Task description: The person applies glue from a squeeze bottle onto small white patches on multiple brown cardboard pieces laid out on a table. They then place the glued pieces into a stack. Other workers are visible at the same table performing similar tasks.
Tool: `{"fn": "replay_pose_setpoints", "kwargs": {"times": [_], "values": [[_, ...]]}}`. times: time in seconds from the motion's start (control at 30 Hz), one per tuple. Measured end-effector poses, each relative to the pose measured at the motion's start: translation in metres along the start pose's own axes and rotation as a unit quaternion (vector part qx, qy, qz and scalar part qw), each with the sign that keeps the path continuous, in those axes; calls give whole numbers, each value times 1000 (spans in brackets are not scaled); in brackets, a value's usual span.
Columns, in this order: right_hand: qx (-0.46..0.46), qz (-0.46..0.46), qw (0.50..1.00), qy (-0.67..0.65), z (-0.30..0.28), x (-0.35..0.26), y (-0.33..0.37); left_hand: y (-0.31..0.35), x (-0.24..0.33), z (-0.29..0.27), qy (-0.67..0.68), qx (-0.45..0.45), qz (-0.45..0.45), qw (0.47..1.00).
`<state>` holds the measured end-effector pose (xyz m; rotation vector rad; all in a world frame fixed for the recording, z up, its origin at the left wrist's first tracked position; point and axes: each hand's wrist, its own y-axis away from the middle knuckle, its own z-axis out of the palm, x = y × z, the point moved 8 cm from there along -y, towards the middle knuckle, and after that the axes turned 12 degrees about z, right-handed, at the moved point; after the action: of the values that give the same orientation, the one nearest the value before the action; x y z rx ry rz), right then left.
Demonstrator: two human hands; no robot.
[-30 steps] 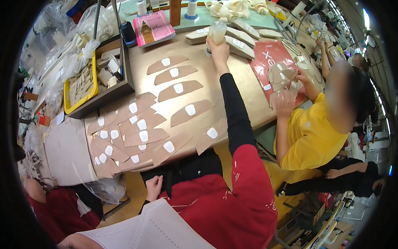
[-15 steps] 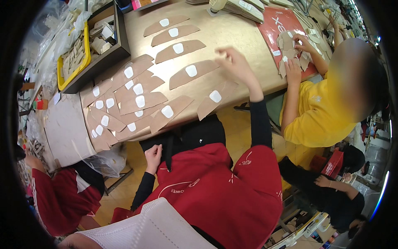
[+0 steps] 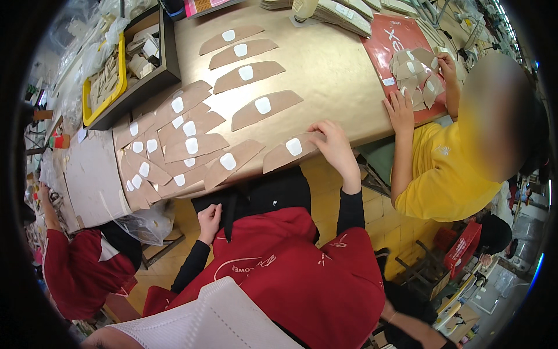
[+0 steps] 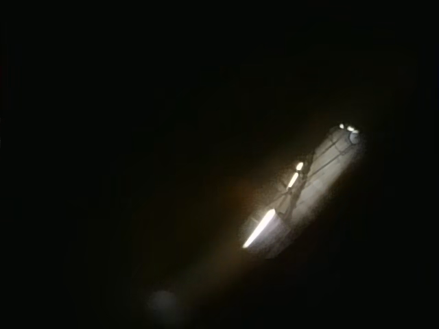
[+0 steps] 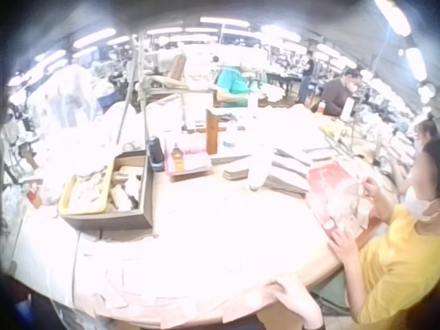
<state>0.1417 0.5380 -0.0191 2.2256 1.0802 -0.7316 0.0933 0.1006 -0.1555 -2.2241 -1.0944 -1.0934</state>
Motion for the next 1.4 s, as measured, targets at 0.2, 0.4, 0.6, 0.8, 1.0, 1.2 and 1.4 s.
{"fn": "replay_pose_setpoints", "kwargs": {"times": [0.2,0.4,0.6,0.8,1.0,1.2,1.4], "values": [[126,84,981,-121,-69,35,-17,0,4,-1,-11,3,6,1000],[311,50,927,204,-123,42,-36,0,1,0,-26,-7,2,1000],[172,-86,981,20,-29,-17,-49,1,2,-1,-11,12,4,1000],[146,-52,987,40,39,-51,-49,-1,4,-2,0,10,-3,1000],[165,-43,985,-28,37,-52,-53,0,1,-1,-3,14,8,1000],[164,-43,985,26,46,-64,-53,1,0,-1,-9,4,-6,1000],[67,27,984,-163,38,-53,-66,-3,12,-5,-30,19,36,999]]}}
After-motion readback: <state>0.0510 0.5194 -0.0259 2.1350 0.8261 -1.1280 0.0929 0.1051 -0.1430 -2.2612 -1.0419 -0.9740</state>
